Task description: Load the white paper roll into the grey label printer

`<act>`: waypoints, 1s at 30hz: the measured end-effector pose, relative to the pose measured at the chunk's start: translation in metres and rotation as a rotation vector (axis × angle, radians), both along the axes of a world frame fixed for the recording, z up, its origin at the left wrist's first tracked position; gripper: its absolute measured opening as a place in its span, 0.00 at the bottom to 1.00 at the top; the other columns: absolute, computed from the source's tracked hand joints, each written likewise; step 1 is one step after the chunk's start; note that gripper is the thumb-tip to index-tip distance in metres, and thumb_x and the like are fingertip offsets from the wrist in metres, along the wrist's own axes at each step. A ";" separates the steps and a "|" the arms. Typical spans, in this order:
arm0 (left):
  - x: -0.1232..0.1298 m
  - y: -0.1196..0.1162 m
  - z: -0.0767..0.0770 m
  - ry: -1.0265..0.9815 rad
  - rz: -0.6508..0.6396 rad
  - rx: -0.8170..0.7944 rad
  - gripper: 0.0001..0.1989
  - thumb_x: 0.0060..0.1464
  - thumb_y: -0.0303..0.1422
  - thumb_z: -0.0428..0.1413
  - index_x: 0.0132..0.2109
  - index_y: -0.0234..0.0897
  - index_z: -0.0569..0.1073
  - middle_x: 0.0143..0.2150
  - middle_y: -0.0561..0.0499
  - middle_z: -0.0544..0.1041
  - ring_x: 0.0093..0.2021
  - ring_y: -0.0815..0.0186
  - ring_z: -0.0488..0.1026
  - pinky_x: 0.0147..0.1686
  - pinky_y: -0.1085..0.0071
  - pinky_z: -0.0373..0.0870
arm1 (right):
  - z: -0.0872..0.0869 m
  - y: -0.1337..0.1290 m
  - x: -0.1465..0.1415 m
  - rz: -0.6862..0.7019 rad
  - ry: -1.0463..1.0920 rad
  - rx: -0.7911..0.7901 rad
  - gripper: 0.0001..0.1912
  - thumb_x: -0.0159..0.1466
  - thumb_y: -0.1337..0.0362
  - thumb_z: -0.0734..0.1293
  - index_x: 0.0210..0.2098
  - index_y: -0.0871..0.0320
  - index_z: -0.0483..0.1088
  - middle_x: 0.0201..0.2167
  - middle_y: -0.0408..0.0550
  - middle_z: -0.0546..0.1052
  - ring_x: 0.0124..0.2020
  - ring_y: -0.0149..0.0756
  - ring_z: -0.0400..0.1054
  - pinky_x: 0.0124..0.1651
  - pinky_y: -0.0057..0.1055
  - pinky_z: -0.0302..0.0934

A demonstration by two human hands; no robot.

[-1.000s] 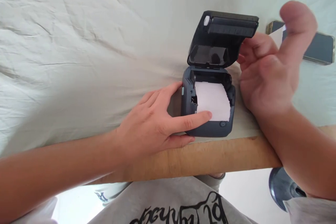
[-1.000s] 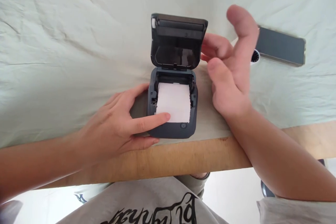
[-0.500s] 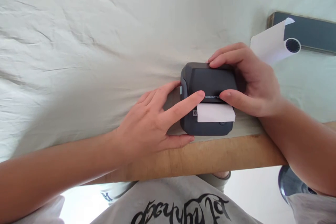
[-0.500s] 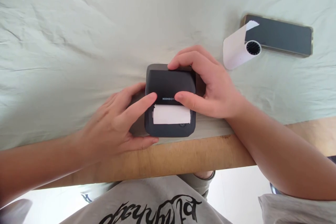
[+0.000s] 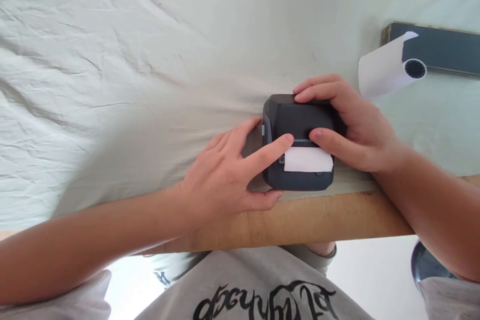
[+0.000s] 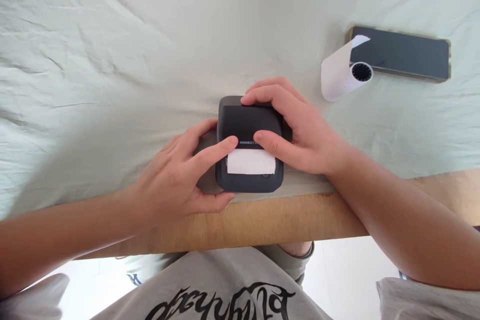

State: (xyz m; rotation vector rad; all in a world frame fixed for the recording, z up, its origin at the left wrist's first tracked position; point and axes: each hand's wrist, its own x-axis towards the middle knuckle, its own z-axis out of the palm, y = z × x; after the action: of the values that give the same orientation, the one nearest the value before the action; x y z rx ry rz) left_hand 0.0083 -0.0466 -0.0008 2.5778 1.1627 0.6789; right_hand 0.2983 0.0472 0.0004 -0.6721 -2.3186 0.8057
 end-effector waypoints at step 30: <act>-0.002 0.001 -0.011 0.071 0.035 -0.028 0.48 0.65 0.49 0.71 0.83 0.50 0.60 0.78 0.31 0.69 0.72 0.39 0.78 0.68 0.41 0.80 | -0.005 -0.009 -0.005 -0.190 0.011 0.016 0.23 0.80 0.42 0.63 0.66 0.44 0.74 0.63 0.51 0.80 0.64 0.48 0.78 0.66 0.53 0.79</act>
State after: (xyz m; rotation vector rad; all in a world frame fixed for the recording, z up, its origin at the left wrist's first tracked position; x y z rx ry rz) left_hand 0.0065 -0.0458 -0.0114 2.5839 1.2329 0.5783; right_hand 0.2937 0.0383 -0.0041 -0.8636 -2.2091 0.7011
